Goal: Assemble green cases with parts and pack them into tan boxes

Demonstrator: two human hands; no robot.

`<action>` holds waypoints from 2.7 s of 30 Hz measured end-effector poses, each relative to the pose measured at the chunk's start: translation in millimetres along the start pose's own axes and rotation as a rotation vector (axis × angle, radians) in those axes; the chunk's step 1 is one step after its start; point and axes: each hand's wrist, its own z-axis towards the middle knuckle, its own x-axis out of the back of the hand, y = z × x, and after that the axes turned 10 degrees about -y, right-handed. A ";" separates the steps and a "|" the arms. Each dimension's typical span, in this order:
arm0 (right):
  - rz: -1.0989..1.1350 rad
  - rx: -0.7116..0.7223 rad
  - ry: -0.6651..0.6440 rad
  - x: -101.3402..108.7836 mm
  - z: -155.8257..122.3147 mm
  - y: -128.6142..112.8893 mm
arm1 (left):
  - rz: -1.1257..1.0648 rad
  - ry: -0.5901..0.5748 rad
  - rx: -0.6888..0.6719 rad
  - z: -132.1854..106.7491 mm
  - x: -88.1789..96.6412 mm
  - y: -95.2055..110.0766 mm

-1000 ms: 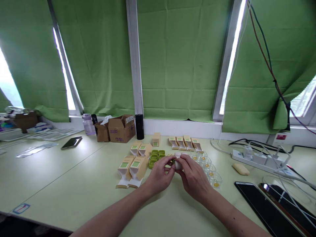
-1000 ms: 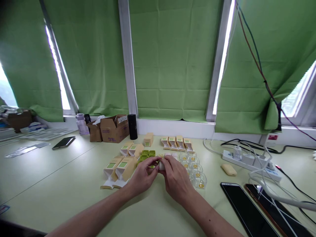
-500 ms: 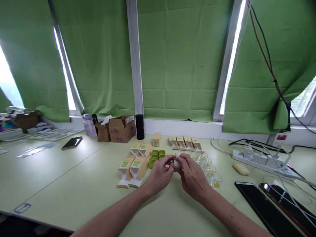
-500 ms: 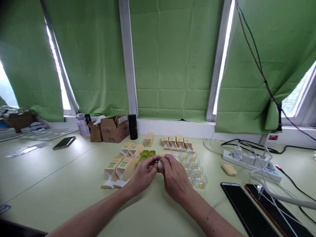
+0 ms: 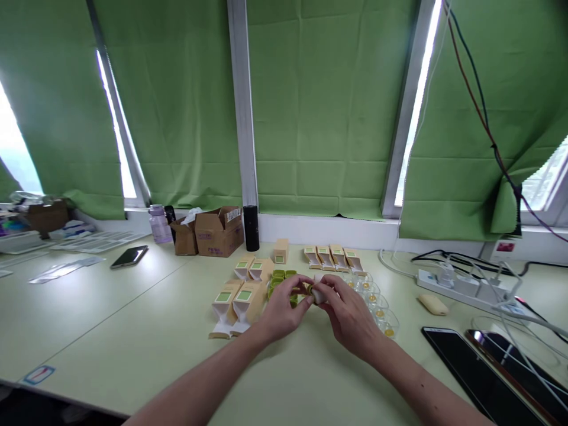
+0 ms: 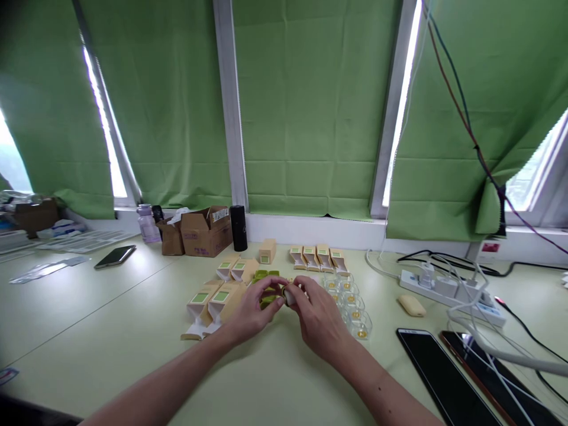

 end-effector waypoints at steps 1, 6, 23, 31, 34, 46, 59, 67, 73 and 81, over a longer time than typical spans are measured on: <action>-0.005 0.015 -0.008 1.4 -0.9 0.7 | 0.035 -0.008 -0.025 -0.1 3.7 0.3; -0.012 0.089 -0.010 6.0 -4.3 -1.5 | 0.063 -0.116 -0.115 0.9 10.0 0.0; 0.478 -0.370 0.246 -5.6 4.5 -32.7 | 0.461 0.244 -0.430 -4.3 -14.7 -8.5; 0.169 -0.203 0.232 -1.9 -0.1 -18.4 | 0.319 0.109 -0.353 -7.7 -10.6 5.3; 0.022 -0.134 0.222 -2.0 -1.7 -12.6 | 0.267 0.105 -0.274 -7.8 -9.9 6.2; -0.161 -0.044 0.135 -1.7 -2.7 -11.0 | 0.203 0.068 -0.184 -6.1 -16.2 -5.2; -0.248 0.018 0.082 3.6 1.3 -11.0 | 0.218 0.082 -0.183 -6.0 -16.4 -4.1; -0.195 0.015 0.052 2.8 2.8 -13.7 | 0.222 0.088 -0.142 -3.8 -18.6 -2.3; -0.220 0.022 0.032 -0.3 3.6 -13.7 | 0.210 0.070 -0.071 -1.7 -17.6 2.0; -0.150 -0.030 0.028 -1.1 1.6 -7.9 | 0.143 0.083 -0.038 2.0 -16.0 3.0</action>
